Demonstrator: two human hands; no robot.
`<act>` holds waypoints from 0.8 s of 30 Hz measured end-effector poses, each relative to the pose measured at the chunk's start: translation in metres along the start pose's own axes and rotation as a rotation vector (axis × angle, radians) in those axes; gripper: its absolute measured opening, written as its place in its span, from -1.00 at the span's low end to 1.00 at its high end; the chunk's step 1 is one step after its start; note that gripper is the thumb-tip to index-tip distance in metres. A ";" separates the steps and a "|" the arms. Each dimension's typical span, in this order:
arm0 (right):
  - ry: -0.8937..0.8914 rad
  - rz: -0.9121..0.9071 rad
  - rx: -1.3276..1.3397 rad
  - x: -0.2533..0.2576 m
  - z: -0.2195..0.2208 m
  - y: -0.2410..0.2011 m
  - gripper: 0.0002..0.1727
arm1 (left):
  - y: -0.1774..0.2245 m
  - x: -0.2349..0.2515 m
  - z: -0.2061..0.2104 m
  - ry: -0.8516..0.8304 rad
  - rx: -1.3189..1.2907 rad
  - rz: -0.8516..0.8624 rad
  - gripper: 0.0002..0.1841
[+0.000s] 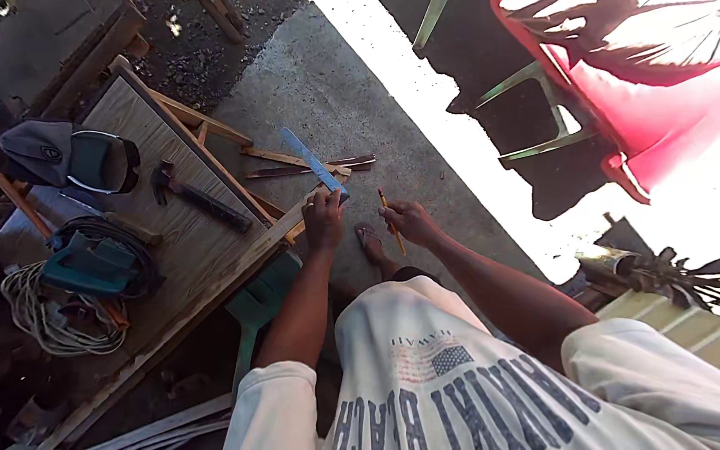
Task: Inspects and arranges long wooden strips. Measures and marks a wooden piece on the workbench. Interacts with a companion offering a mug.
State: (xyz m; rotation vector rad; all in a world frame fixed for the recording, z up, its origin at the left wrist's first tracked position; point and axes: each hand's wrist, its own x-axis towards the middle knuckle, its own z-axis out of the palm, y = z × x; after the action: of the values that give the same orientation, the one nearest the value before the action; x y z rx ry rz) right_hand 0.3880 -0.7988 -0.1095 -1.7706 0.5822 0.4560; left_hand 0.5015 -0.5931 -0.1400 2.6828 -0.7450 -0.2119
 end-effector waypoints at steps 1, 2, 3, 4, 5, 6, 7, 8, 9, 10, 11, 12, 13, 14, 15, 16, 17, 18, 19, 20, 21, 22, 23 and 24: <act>-0.009 -0.006 0.022 0.002 0.002 0.002 -0.59 | -0.001 -0.001 0.003 0.011 0.028 0.004 -0.61; -0.016 -0.011 0.051 0.003 0.003 0.001 -0.59 | -0.004 -0.003 0.006 0.020 0.052 0.014 -0.60; -0.013 -0.019 0.079 0.005 0.005 -0.001 -0.59 | -0.007 -0.004 0.007 0.024 0.072 0.022 -0.61; -0.010 -0.025 0.091 0.006 0.005 -0.004 -0.57 | -0.012 -0.004 0.009 0.042 0.098 0.022 -0.61; -0.005 -0.035 0.092 0.008 0.004 -0.007 -0.54 | -0.017 -0.003 0.009 0.060 0.099 0.024 -0.62; -0.001 -0.052 0.086 0.010 0.002 -0.010 -0.51 | -0.023 -0.001 0.010 0.070 0.092 0.028 -0.63; -0.004 -0.064 0.076 0.014 -0.001 -0.013 -0.49 | -0.029 0.002 0.010 0.065 0.076 0.038 -0.63; 0.001 -0.071 0.052 0.019 -0.004 -0.015 -0.49 | -0.035 0.005 0.009 0.049 0.060 0.050 -0.62; 0.002 -0.062 0.021 0.023 -0.008 -0.019 -0.50 | -0.041 0.008 0.009 0.027 0.047 0.053 -0.60; -0.008 -0.035 -0.013 0.027 -0.011 -0.025 -0.55 | -0.045 0.012 0.009 0.012 0.030 0.045 -0.58; -0.013 -0.006 -0.030 0.030 -0.015 -0.032 -0.60 | -0.047 0.014 0.008 0.002 0.008 0.029 -0.58; -0.007 0.016 -0.027 0.033 -0.016 -0.039 -0.64 | -0.048 0.017 0.006 -0.019 -0.012 0.007 -0.57; 0.012 0.029 0.009 0.036 -0.016 -0.045 -0.65 | -0.048 0.018 0.005 -0.038 -0.025 -0.010 -0.56; 0.038 0.018 0.056 0.040 -0.015 -0.049 -0.61 | -0.049 0.019 0.004 -0.050 -0.031 -0.016 -0.56; 0.070 -0.005 0.078 0.044 -0.016 -0.055 -0.53 | -0.049 0.020 0.003 -0.061 -0.034 -0.018 -0.56; 0.112 -0.035 0.039 0.046 -0.018 -0.062 -0.44 | -0.048 0.020 0.002 -0.067 -0.036 -0.020 -0.56; 0.179 -0.071 -0.024 0.049 -0.019 -0.070 -0.36 | -0.048 0.020 0.002 -0.066 -0.042 -0.024 -0.57; 0.265 -0.132 -0.068 0.051 -0.019 -0.078 -0.31 | -0.047 0.020 0.003 -0.061 -0.051 -0.033 -0.57; 0.334 -0.199 -0.083 0.054 -0.018 -0.084 -0.31 | -0.046 0.020 0.003 -0.057 -0.055 -0.040 -0.57; 0.364 -0.253 -0.056 0.057 -0.017 -0.090 -0.36 | -0.045 0.020 0.003 -0.048 -0.060 -0.046 -0.58; 0.354 -0.302 -0.012 0.060 -0.014 -0.093 -0.44 | -0.045 0.019 0.004 -0.046 -0.066 -0.052 -0.58; 0.307 -0.345 0.017 0.063 -0.011 -0.094 -0.54 | -0.044 0.019 0.004 -0.050 -0.075 -0.061 -0.58; 0.249 -0.381 0.012 0.067 -0.008 -0.094 -0.61 | -0.044 0.019 0.004 -0.048 -0.082 -0.065 -0.59; 0.204 -0.424 -0.040 0.072 -0.003 -0.091 -0.62 | -0.044 0.018 0.005 -0.044 -0.081 -0.066 -0.59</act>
State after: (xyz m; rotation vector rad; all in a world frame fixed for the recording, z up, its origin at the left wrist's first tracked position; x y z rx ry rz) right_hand 0.4998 -0.7926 -0.0800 -1.9282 0.3229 -0.0063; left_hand 0.5365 -0.5688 -0.1615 2.6353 -0.6464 -0.3127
